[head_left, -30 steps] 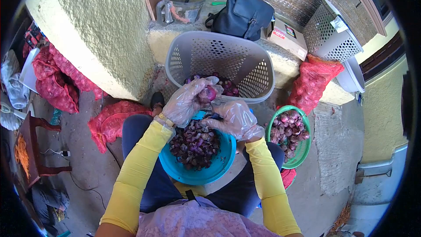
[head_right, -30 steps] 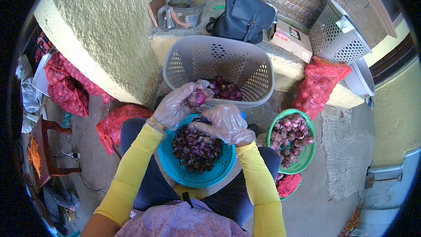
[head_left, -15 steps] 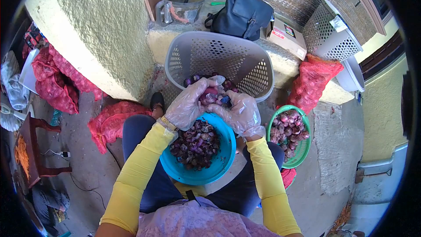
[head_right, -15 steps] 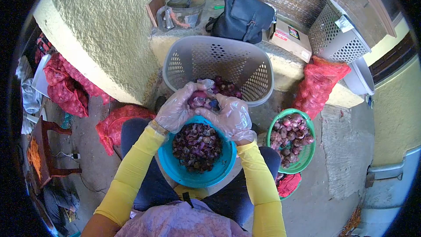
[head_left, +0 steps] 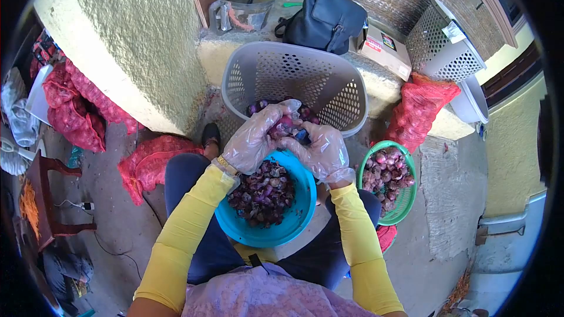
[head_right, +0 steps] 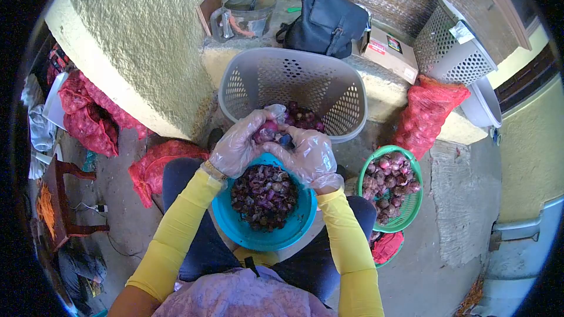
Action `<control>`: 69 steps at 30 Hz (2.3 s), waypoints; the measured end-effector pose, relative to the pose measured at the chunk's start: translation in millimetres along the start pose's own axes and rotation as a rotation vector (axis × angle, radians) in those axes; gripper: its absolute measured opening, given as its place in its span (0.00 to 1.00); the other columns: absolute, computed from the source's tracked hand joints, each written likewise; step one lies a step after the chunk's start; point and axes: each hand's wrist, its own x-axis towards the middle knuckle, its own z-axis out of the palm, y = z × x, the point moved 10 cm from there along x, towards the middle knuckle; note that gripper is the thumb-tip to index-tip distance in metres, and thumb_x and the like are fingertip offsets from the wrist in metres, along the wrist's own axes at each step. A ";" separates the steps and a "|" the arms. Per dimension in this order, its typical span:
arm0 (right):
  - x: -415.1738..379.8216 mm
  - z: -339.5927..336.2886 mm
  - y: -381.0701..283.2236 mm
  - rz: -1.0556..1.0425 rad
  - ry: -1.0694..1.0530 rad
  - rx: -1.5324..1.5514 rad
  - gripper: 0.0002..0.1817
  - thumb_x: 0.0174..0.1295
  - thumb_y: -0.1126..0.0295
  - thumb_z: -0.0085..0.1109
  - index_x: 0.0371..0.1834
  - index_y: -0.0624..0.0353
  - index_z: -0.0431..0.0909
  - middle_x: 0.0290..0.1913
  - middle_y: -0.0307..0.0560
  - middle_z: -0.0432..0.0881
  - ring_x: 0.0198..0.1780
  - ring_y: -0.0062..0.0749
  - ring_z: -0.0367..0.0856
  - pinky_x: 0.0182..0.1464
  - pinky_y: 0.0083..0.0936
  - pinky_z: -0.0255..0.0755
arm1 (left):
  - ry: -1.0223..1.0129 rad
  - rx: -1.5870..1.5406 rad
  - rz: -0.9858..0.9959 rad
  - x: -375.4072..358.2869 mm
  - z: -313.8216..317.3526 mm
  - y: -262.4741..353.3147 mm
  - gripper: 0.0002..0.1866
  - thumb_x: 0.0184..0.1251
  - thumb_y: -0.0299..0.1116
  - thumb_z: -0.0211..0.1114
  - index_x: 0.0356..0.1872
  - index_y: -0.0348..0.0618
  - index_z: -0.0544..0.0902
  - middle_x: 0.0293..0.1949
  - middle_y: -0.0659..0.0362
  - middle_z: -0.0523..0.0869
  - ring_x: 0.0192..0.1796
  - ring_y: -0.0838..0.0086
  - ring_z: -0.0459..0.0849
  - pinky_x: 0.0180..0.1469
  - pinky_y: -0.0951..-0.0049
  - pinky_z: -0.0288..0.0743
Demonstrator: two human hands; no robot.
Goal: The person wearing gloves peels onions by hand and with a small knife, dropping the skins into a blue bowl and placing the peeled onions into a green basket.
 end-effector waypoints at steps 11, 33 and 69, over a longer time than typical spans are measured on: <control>-1.3 1.6 -0.1 -0.050 0.037 -0.021 0.25 0.66 0.46 0.71 0.52 0.57 0.90 0.30 0.62 0.87 0.35 0.58 0.89 0.40 0.49 0.80 | -0.028 -0.016 0.022 2.6 -1.9 -3.6 0.19 0.87 0.42 0.57 0.67 0.43 0.79 0.64 0.60 0.83 0.60 0.77 0.83 0.57 0.75 0.81; -2.1 13.7 -10.8 -0.208 -0.128 0.060 0.20 0.69 0.48 0.69 0.41 0.56 0.89 0.31 0.59 0.86 0.35 0.62 0.86 0.39 0.46 0.78 | 0.012 -0.009 -0.049 4.2 -16.6 -8.0 0.21 0.84 0.41 0.62 0.68 0.41 0.80 0.65 0.56 0.83 0.56 0.77 0.84 0.52 0.75 0.84; 0.8 -4.9 -5.8 -0.070 0.097 -0.059 0.26 0.65 0.44 0.72 0.35 0.60 0.86 0.26 0.60 0.84 0.31 0.59 0.86 0.36 0.50 0.77 | 0.028 0.053 -0.061 5.1 -10.9 -14.4 0.25 0.87 0.42 0.56 0.77 0.44 0.73 0.77 0.63 0.72 0.72 0.76 0.73 0.71 0.69 0.69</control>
